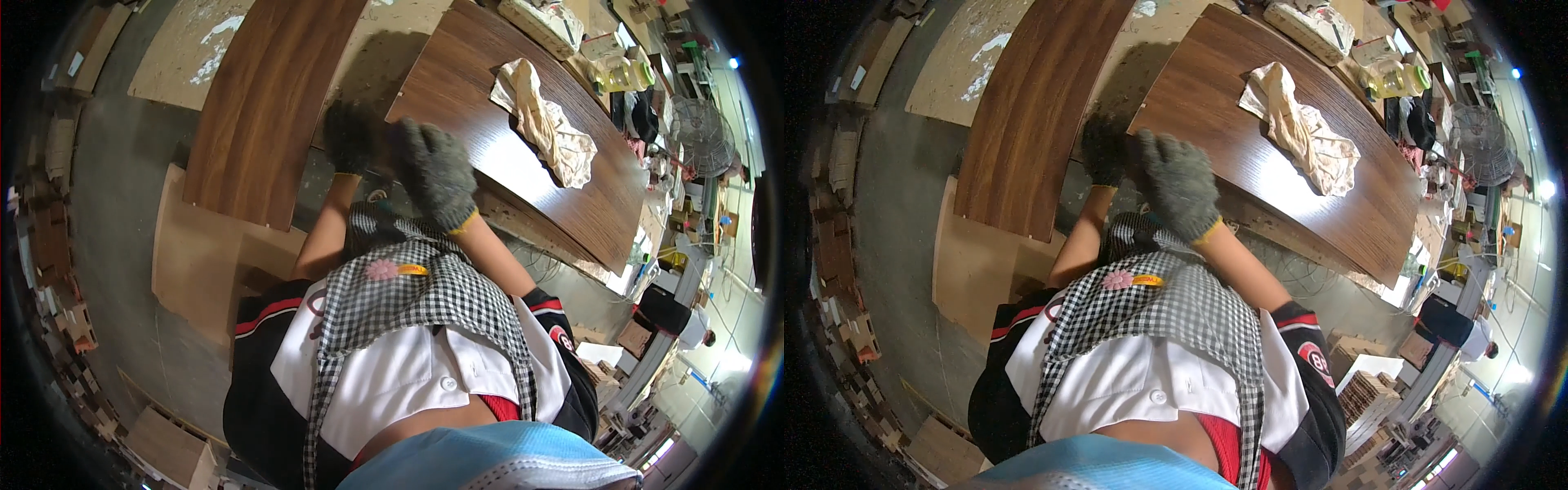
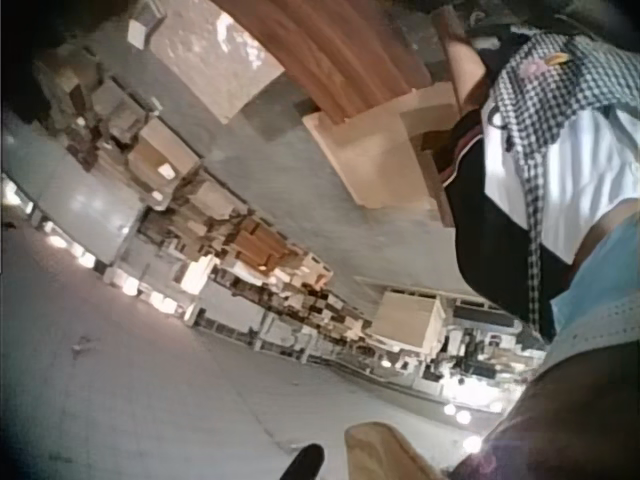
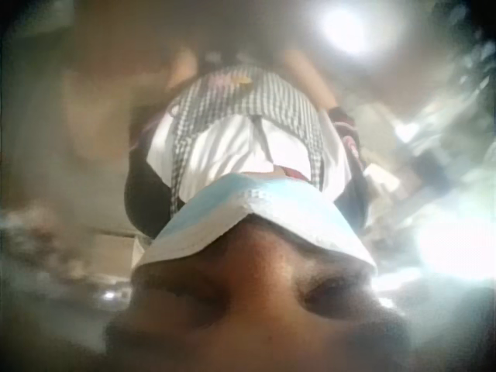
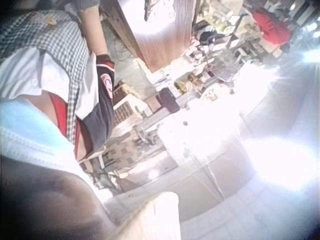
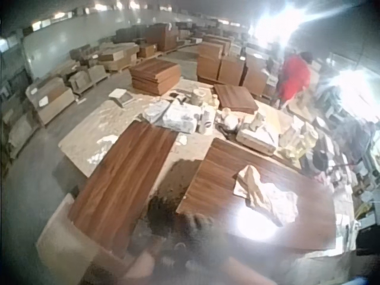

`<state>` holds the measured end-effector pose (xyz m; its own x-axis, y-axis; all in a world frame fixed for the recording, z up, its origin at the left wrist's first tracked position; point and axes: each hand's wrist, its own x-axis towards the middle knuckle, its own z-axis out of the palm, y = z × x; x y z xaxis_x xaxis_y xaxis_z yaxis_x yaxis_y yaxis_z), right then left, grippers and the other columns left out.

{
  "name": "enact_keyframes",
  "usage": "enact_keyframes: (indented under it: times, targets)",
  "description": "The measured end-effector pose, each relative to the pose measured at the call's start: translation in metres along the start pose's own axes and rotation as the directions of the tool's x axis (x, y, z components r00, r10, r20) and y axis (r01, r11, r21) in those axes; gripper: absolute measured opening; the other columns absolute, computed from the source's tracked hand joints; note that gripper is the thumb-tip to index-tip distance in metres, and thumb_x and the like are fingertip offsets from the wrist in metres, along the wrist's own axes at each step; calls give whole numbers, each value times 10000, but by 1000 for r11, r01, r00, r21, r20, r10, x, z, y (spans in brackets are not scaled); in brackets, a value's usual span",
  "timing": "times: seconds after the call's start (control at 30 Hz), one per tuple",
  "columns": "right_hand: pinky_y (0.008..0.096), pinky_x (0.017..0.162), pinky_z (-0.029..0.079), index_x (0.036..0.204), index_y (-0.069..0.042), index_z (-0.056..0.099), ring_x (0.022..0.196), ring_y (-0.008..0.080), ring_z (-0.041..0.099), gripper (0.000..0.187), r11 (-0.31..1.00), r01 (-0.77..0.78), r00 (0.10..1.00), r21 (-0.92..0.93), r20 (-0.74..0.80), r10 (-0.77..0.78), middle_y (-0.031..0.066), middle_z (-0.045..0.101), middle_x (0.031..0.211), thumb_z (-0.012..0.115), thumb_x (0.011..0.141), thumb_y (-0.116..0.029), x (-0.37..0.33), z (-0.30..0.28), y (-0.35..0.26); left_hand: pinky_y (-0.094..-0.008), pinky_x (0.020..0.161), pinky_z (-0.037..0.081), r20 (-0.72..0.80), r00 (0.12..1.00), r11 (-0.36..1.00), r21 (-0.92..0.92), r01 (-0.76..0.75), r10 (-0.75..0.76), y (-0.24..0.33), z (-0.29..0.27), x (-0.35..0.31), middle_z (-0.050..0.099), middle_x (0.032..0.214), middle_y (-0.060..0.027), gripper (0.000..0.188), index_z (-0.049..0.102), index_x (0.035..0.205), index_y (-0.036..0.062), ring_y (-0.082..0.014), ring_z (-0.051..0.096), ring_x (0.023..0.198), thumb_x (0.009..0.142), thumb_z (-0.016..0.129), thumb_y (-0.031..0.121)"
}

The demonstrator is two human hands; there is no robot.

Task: The person wipes the surface of several large wooden panels using a white cloth. They pick up panels, wipe both sides and edges, and move them to a different stack on the workbench.

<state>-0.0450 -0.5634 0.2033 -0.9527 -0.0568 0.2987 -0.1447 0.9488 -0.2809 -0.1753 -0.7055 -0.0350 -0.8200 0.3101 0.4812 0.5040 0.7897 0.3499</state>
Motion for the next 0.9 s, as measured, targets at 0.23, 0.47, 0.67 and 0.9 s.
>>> enact_keyframes:
  times: [0.23,0.47,0.67,0.9]
  targets:
    - [431,800,505,1384,-61,540,987,323,612,579,936,328,928,131,143,-345,149,608,1169,678,834,-179,15,14,-37,-472,1164,350,145,922,492,-810,320,-360,-20,43,-48,567,1373,-157,433,579,1346,109,-352,492,1324,987,477,329]
    - [467,773,507,1388,-62,542,948,378,615,588,990,141,982,24,124,-142,198,620,1087,680,826,-167,15,-15,-9,-518,1117,388,-105,994,994,108,-19,30,-2,7,2,635,1224,-158,309,666,1168,121,-353,548,1235,949,499,260]
    - [477,791,512,1361,-65,564,940,377,612,573,985,146,979,95,127,-158,186,626,1063,694,815,-184,8,-21,-15,-528,1123,383,-107,993,997,65,-37,44,-9,17,-10,631,1248,-182,349,655,1222,85,-366,546,1246,965,474,239]
    - [468,799,532,1331,-86,601,989,377,628,545,964,159,959,214,197,-202,191,645,1135,735,817,-208,13,-29,-19,-528,1124,379,-94,996,999,53,-3,8,-10,16,-6,635,1230,-202,337,654,1196,54,-382,543,1241,972,469,225]
